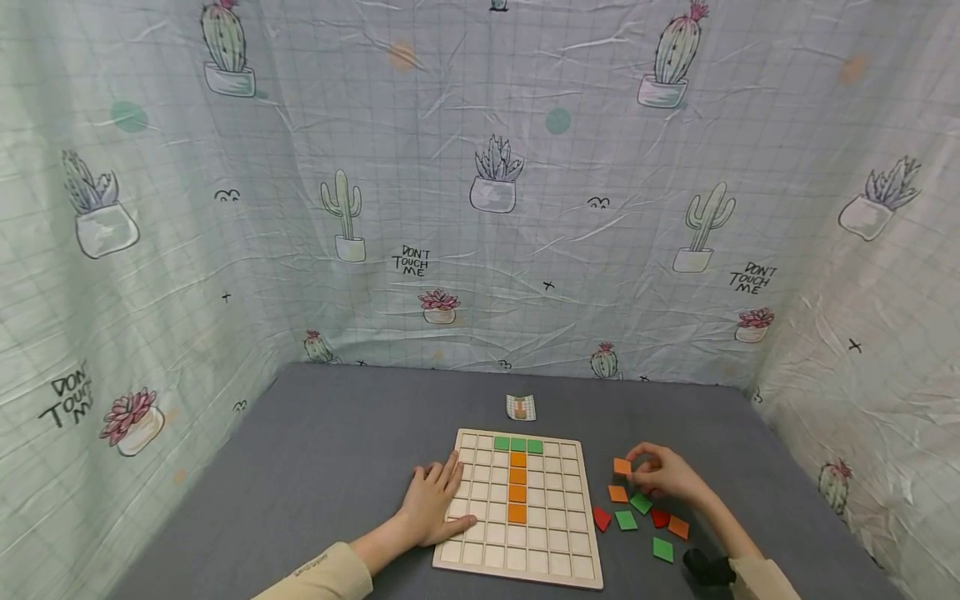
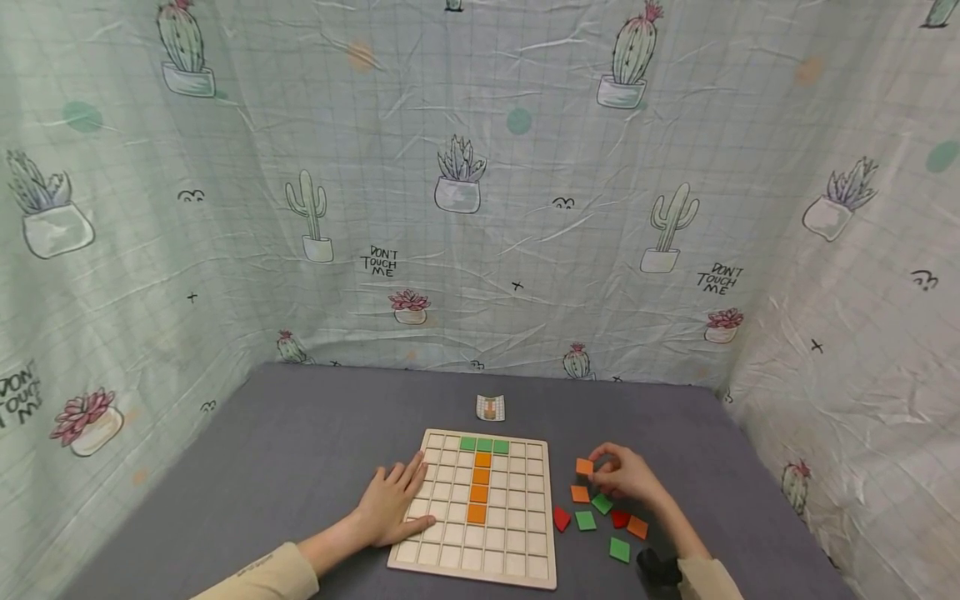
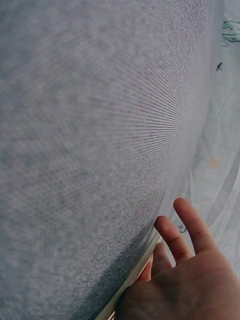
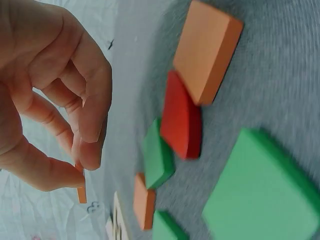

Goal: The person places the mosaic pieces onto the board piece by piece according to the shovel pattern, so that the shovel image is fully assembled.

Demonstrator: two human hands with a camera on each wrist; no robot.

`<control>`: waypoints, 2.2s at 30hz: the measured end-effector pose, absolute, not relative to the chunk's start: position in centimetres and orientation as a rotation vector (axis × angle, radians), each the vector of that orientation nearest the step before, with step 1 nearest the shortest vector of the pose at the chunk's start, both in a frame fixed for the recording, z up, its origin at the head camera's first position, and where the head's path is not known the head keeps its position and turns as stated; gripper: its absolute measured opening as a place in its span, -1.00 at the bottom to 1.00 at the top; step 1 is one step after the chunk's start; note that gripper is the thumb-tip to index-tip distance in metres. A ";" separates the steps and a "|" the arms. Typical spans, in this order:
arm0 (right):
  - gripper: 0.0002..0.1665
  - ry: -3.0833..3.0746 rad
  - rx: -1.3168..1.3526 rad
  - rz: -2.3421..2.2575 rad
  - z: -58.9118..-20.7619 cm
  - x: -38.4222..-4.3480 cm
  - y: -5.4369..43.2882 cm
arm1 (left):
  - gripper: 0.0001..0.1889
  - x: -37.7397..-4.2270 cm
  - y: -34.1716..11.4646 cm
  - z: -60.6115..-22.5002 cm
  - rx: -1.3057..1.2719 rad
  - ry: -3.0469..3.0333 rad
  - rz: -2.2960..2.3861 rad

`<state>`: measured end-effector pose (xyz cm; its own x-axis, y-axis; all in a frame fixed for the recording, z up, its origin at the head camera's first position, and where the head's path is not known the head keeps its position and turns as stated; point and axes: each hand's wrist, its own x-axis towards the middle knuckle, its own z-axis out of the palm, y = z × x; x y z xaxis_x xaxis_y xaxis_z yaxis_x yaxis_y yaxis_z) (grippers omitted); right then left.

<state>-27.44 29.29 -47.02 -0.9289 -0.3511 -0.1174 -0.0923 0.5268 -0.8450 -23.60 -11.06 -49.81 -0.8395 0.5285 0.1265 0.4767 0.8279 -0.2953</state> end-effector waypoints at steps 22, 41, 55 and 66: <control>-0.60 2.428 -0.466 -1.379 -47.3 -25.3 24.2 | -0.14 -23.6 -11.0 -49.8 -0.783 -2.778 0.388; -0.67 2.420 -0.570 -1.407 -47.9 -24.4 18.9 | -0.13 -23.5 -11.1 -50.0 -0.781 -2.794 0.376; -0.69 2.340 -0.525 -1.493 -48.3 -24.2 15.7 | -0.15 -23.6 -11.2 -50.1 -0.788 -2.779 0.369; -0.66 2.260 -0.519 -1.543 -48.0 -23.9 13.7 | -0.14 -23.7 -11.2 -50.1 -0.785 -2.779 0.378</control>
<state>-23.95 13.68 -48.04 -0.8697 -0.4866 -0.0832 -0.0997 0.3383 -0.9358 -23.67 -11.16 -50.09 -0.8305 0.5370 0.1478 0.4780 0.8234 -0.3059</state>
